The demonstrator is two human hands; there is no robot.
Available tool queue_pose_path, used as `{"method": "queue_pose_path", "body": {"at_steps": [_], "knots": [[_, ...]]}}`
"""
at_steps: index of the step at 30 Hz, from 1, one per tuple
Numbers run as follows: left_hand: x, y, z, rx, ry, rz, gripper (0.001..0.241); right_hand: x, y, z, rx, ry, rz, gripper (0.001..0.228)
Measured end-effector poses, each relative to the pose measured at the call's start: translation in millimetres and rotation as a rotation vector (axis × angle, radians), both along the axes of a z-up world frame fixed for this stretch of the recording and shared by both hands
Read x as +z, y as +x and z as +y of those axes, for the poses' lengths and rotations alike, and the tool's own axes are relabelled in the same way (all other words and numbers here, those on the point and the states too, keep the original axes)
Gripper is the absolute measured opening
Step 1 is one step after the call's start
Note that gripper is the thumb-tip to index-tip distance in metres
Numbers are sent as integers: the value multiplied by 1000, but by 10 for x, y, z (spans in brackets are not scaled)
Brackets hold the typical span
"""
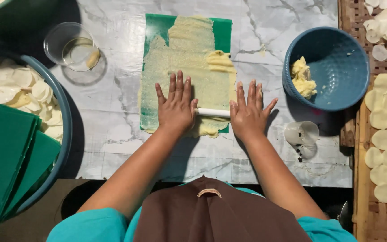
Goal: Rolling out dough onto a mat and forming thin shapes to prepare crackers.
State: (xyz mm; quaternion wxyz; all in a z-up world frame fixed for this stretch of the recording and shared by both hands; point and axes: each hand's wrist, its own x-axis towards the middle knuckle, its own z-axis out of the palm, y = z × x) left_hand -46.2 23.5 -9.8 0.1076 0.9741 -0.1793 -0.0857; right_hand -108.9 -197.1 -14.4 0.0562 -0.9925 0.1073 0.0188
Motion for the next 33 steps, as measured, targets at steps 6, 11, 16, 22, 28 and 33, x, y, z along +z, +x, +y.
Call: {"method": "queue_pose_path", "body": {"at_steps": [6, 11, 16, 22, 28, 33], "knots": [[160, 384, -78, 71, -22, 2, 74, 124, 463, -167, -100, 90, 113, 66], [40, 73, -21, 21, -22, -5, 69, 124, 148, -53, -33, 64, 51, 59], [-90, -384, 123, -15, -68, -98, 66, 93, -338, 75, 21, -5, -49, 57], [-221, -829, 341, -99, -51, -139, 68, -66, -957, 57, 168, -10, -237, 60], [-120, -870, 528, -213, -278, -514, 63, -124, -1037, -102, 344, 158, -467, 48], [40, -565, 519, -223, -236, -674, 33, 126, -695, -36, 345, 66, -555, 53]]}}
